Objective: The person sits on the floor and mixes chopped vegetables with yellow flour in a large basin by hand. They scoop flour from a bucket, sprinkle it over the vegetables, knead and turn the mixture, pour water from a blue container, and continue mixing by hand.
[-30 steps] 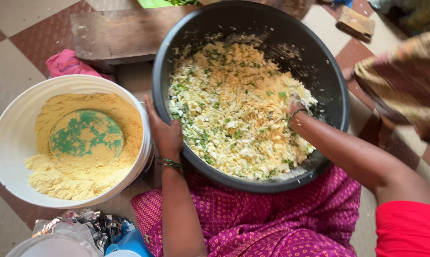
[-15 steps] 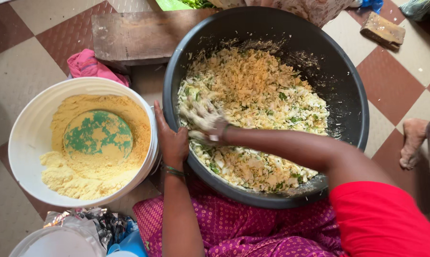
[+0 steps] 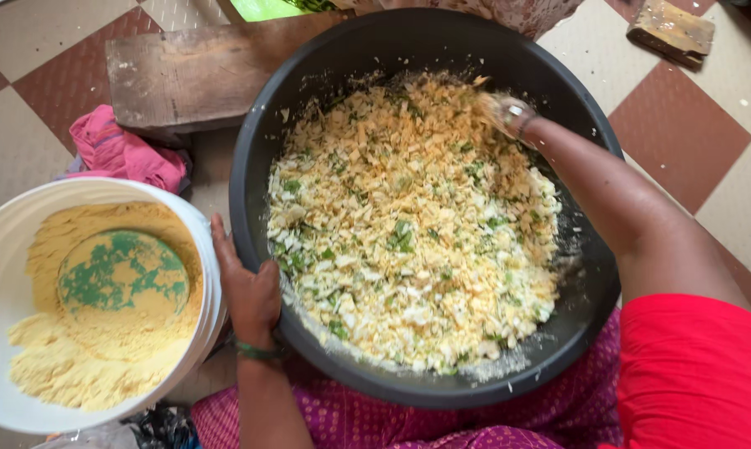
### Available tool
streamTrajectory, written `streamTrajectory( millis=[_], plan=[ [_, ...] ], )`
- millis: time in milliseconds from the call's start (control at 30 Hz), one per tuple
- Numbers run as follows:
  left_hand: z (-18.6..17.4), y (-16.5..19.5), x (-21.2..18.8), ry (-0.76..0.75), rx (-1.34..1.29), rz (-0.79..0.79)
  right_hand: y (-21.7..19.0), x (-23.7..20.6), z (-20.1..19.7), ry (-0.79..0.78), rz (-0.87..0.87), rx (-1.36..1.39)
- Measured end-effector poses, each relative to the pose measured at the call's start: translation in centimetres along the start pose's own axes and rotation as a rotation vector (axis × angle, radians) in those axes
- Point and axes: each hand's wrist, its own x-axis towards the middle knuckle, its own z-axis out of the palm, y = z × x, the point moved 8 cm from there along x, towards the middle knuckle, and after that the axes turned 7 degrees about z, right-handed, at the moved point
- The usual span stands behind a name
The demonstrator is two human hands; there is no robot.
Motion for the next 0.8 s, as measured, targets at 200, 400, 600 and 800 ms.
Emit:
streamTrajectory(
  millis=[200,400,600,800],
  plan=[
    [0.2,-0.7,-0.4,0.006,-0.079,-0.075,3.4,3.8,7.6,-0.211,0.137,0.163],
    [0.2,-1.3,-0.3,0.035,-0.076,-0.131,2.4,5.8,10.5,-0.301,0.120,0.281],
    [0.1,-0.7,0.6,0.039,-0.127,0.071,1.9,4.0,13.7,-0.475,0.114,0.546],
    [-0.2,-0.9,0.6,0.057,-0.020,0.141,-1.3,-1.0,14.4,-0.500,0.034,0.842]
  ],
)
